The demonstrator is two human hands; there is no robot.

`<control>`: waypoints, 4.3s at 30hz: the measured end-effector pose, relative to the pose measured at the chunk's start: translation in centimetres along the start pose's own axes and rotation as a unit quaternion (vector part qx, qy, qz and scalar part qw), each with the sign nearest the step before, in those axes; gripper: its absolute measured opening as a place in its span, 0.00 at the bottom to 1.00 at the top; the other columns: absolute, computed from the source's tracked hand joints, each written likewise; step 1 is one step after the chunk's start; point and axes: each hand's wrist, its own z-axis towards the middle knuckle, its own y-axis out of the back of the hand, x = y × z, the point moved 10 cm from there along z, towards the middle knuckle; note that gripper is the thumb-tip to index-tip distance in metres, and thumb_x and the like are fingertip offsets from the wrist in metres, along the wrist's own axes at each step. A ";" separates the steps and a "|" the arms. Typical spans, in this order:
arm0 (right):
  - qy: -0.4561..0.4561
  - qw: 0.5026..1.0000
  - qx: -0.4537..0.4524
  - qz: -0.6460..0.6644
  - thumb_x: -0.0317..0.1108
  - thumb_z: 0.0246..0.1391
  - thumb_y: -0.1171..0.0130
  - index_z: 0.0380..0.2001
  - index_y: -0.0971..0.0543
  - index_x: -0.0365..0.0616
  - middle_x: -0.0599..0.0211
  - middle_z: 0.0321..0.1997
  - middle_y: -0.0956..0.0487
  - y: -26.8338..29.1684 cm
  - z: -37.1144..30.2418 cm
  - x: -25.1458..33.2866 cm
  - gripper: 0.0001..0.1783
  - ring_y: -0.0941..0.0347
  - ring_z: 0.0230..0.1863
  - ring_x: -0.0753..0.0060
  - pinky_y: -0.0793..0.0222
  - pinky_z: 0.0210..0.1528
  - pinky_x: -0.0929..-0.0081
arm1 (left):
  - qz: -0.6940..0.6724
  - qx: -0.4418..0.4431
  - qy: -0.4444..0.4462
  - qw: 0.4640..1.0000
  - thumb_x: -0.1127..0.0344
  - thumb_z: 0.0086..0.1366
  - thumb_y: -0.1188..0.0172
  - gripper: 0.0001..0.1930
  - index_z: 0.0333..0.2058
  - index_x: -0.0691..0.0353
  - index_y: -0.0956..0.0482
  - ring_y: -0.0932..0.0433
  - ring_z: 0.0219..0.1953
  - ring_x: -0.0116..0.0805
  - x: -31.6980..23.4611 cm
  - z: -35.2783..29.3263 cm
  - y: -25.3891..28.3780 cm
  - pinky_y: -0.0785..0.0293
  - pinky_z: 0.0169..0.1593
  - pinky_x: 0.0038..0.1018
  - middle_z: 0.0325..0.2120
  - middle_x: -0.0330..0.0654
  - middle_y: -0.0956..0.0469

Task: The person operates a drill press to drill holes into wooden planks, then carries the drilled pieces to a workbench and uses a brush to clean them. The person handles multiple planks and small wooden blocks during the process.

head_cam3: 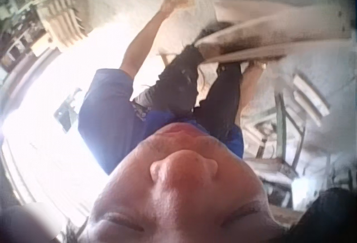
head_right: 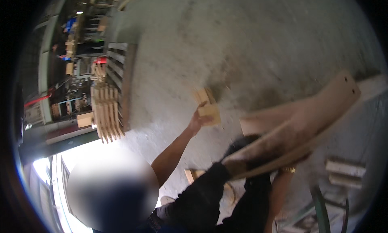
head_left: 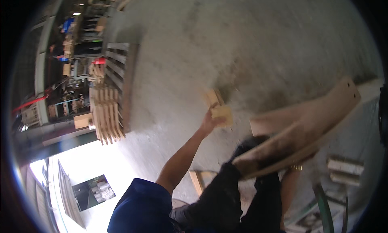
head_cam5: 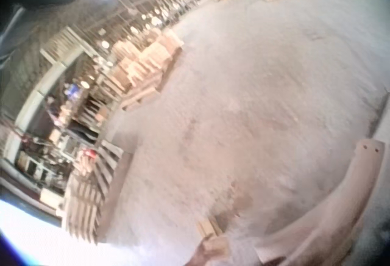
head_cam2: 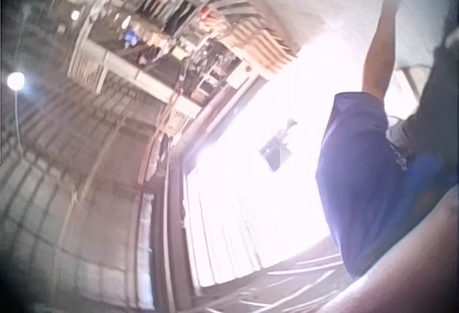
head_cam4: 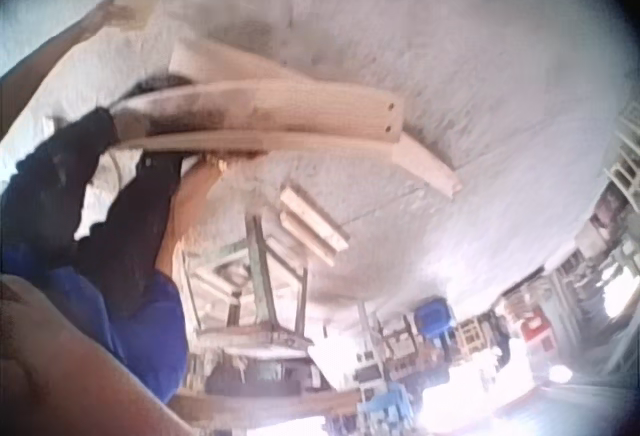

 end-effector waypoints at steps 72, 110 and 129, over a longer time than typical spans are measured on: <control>-0.239 0.630 0.125 0.728 0.52 0.60 0.61 0.60 0.43 0.42 0.59 0.63 0.41 -5.4 -1.5 -1.7 0.32 0.45 0.63 0.63 0.51 0.64 0.62 | -0.175 0.067 -0.098 0.977 0.46 0.55 0.44 0.34 0.56 0.57 0.40 0.34 0.53 0.40 -3.0 5.5 -1.7 0.36 0.52 0.40 0.52 0.41 0.35; -0.404 0.678 0.029 0.613 0.53 0.54 0.51 0.49 0.29 0.39 0.58 0.47 0.24 -6.9 -2.6 -4.3 0.29 0.26 0.45 0.60 0.27 0.45 0.65 | 0.240 0.183 0.058 0.952 0.50 0.63 0.51 0.22 0.47 0.62 0.30 0.27 0.41 0.31 -1.7 7.6 -18.2 0.32 0.45 0.27 0.42 0.43 0.27; -0.400 0.650 0.152 0.628 0.51 0.57 0.57 0.51 0.31 0.42 0.60 0.47 0.25 -12.0 -0.6 1.1 0.27 0.26 0.45 0.67 0.27 0.45 0.70 | -0.132 0.269 0.105 0.948 0.39 0.61 0.55 0.34 0.58 0.58 0.41 0.36 0.56 0.35 -4.6 9.4 -16.2 0.40 0.58 0.35 0.54 0.42 0.34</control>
